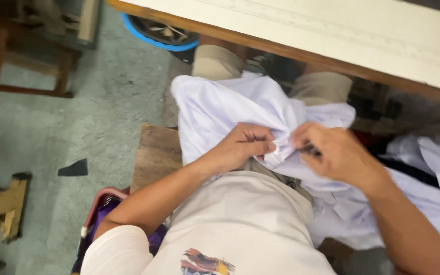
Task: Trimming loose threads from white shirts using thread snips in a factory setting.
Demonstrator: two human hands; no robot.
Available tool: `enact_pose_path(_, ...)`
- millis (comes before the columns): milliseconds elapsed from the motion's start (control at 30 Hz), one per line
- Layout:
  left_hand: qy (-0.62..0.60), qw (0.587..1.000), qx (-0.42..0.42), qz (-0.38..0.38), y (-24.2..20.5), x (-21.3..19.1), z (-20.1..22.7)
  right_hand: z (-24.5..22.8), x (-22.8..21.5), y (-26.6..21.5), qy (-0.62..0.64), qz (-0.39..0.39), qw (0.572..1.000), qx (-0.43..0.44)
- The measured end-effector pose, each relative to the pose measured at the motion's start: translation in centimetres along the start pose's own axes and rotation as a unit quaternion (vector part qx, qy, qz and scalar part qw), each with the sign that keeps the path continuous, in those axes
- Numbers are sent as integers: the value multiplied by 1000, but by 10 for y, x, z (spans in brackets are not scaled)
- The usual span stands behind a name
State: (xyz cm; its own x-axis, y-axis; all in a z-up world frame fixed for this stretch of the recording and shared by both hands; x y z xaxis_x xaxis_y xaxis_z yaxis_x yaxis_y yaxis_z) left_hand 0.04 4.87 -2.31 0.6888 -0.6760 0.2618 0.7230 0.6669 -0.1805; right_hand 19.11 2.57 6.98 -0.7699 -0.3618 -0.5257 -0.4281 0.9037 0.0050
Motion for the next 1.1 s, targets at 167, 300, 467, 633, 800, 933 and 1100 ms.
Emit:
enact_pose_path(167, -28, 999, -26, 23, -16, -16, 14, 42, -42, -34, -143, 12, 989, 26)
enact_pose_path(300, -72, 995, 47, -54, -10, 23, 69, 86, -89, -19, -512, -58, 838, 181)
enact_pose_path(467, 88, 980, 140, -111, -40, 23, 139, 15, -100, -36, -363, 105, 926, 21)
enact_pose_path(633, 53, 992, 115, -23, -4, 43, 160, -78, -43, -47, -75, 272, 944, -171)
enact_pose_path(800, 466, 836, 289, -15, 6, 47, 225, -24, -57, -58, 8, 443, 896, -33)
enact_pose_path(933, 536, 717, 445, 38, 10, 21, 229, -14, -61, -63, 85, 432, 897, -25)
enact_pose_path(1100, 509, 798, 317, -63, 42, 9, 204, -32, -69, -65, 52, 443, 895, -24)
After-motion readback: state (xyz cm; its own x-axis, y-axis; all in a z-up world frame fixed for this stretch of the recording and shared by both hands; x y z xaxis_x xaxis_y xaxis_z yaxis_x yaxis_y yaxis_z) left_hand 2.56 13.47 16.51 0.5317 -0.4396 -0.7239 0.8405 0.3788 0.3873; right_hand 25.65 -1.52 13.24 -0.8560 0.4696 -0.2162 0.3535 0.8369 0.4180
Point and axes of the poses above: each hand's wrist, its own y-axis towards the middle knuckle, its own x-axis out of the palm, z = x × y, the point moved 9 cm from there along y, towards the middle knuckle, and after that the axes turned 13 degrees about y, right-handed, at the moved point
